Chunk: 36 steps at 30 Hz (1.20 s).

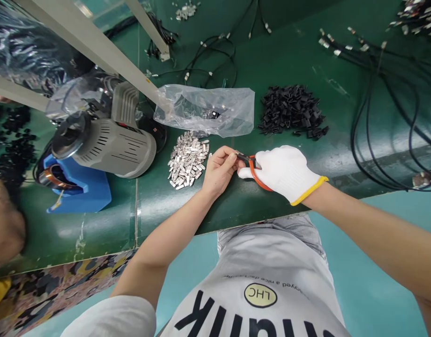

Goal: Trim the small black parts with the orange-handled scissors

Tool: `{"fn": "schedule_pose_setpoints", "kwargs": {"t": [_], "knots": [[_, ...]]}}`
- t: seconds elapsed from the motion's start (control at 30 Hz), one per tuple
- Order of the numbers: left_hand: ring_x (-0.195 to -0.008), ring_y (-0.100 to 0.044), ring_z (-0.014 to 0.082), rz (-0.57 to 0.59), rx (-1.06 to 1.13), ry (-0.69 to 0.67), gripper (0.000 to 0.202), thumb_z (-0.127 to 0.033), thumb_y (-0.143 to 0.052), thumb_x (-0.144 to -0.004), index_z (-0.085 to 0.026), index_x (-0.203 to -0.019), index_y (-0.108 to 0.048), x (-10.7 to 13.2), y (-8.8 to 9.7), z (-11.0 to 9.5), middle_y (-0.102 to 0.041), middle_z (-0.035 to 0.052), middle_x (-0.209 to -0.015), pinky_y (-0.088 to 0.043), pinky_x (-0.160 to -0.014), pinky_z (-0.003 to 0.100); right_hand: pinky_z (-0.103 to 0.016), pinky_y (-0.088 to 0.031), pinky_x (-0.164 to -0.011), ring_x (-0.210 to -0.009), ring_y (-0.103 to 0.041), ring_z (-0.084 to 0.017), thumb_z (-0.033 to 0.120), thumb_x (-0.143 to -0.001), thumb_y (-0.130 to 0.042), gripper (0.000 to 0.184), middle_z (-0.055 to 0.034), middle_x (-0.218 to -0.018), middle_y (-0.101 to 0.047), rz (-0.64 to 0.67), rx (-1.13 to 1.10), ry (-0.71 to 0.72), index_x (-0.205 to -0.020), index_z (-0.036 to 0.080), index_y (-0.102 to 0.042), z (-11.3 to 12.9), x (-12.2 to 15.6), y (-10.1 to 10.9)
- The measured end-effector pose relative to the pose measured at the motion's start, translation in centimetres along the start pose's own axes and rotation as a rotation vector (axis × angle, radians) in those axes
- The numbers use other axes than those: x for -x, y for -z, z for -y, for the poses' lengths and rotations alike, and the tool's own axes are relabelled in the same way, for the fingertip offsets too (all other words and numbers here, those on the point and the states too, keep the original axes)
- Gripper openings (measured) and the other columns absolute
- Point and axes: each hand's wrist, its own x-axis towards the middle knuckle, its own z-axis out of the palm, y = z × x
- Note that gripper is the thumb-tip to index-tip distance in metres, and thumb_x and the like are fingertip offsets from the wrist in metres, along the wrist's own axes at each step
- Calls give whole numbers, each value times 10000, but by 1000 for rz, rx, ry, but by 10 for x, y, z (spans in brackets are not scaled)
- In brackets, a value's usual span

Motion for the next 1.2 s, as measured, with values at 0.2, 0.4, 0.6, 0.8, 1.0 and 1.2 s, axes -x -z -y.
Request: {"fn": "schedule_pose_setpoints", "kwargs": {"t": [0.2,0.4,0.6,0.8,1.0,1.2], "knots": [[-636,-615,98,-5,17,7,332,-493,-766,-866,-191,-923,-639,-1,-2,-3,-694,6,-740,-497,-629,224,-343,-134,-624,-742,-642,-289,779,-960,-311,718,-153,-721,-678,-94,3,-45,-847,151,-640,-2,3,-12],[-653,-654,113,11,-57,17,365,-465,-836,-801,-178,-929,-650,0,-1,-1,-718,18,-764,-510,-614,228,-337,-168,-649,-747,-612,-264,785,-927,-364,700,-140,-733,-671,-118,-35,8,-816,157,-653,-7,4,-13],[-642,-680,119,32,-104,36,372,-475,-834,-798,-169,-887,-643,0,-1,2,-737,23,-777,-540,-630,241,-343,-165,-631,-714,-631,-276,810,-918,-329,735,-133,-720,-654,-97,22,75,-819,157,-651,-9,2,2],[-640,-708,142,17,-112,65,403,-505,-840,-781,-171,-867,-631,1,-1,3,-724,16,-718,-567,-636,258,-352,-152,-644,-719,-640,-291,789,-959,-267,754,-168,-762,-679,-28,56,124,-844,143,-638,-9,5,4],[-707,-749,159,2,-93,75,422,-507,-855,-762,-176,-882,-622,1,-1,3,-729,9,-734,-616,-744,287,-355,-164,-653,-708,-636,-285,767,-980,-276,748,-159,-741,-676,-58,46,90,-850,132,-650,-7,7,-5],[-738,-760,169,-4,-98,73,414,-506,-837,-783,-176,-892,-613,1,-1,3,-733,12,-738,-614,-763,291,-354,-150,-641,-727,-642,-289,758,-995,-232,781,-173,-756,-679,-41,44,64,-867,118,-660,-5,9,-2]]}}
